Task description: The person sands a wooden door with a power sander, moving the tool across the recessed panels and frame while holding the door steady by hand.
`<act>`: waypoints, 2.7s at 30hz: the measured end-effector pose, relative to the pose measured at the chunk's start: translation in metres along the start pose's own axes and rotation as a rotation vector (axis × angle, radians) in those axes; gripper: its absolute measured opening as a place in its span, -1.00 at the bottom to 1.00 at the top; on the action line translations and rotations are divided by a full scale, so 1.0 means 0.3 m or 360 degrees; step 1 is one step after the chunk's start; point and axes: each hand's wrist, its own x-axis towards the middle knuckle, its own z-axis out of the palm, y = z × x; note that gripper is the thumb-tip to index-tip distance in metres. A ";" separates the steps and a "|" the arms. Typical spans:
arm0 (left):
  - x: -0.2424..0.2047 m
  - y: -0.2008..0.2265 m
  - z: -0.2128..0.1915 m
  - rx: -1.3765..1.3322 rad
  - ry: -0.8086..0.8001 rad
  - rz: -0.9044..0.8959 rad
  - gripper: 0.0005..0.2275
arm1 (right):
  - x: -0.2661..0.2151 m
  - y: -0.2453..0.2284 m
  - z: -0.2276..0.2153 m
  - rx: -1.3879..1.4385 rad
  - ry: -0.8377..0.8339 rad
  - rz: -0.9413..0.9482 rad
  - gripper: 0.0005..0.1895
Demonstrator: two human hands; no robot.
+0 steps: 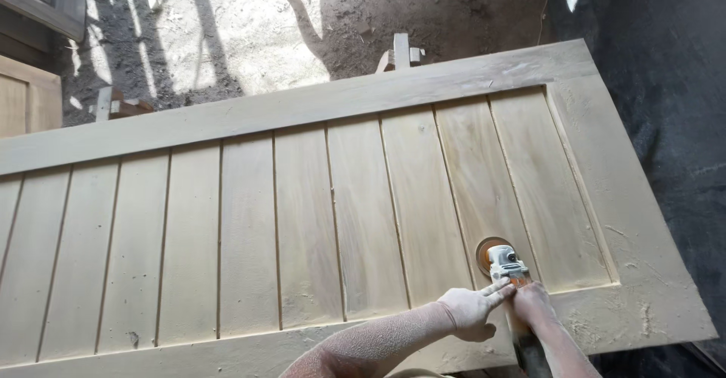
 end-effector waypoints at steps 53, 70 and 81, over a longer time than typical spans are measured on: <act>0.196 -0.209 -0.243 -0.0176 0.0348 -0.0048 -0.16 | 0.347 0.154 -0.113 0.0285 0.0061 -0.0159 -0.83; 0.257 -0.489 -0.505 -0.0318 0.0636 -0.0205 -0.27 | 0.673 -0.042 -0.552 0.1252 0.0229 0.0510 -0.67; 0.390 -0.619 -0.637 -0.0311 0.0897 -0.0105 -0.25 | 0.965 0.034 -0.683 0.1092 0.0192 0.0499 -0.63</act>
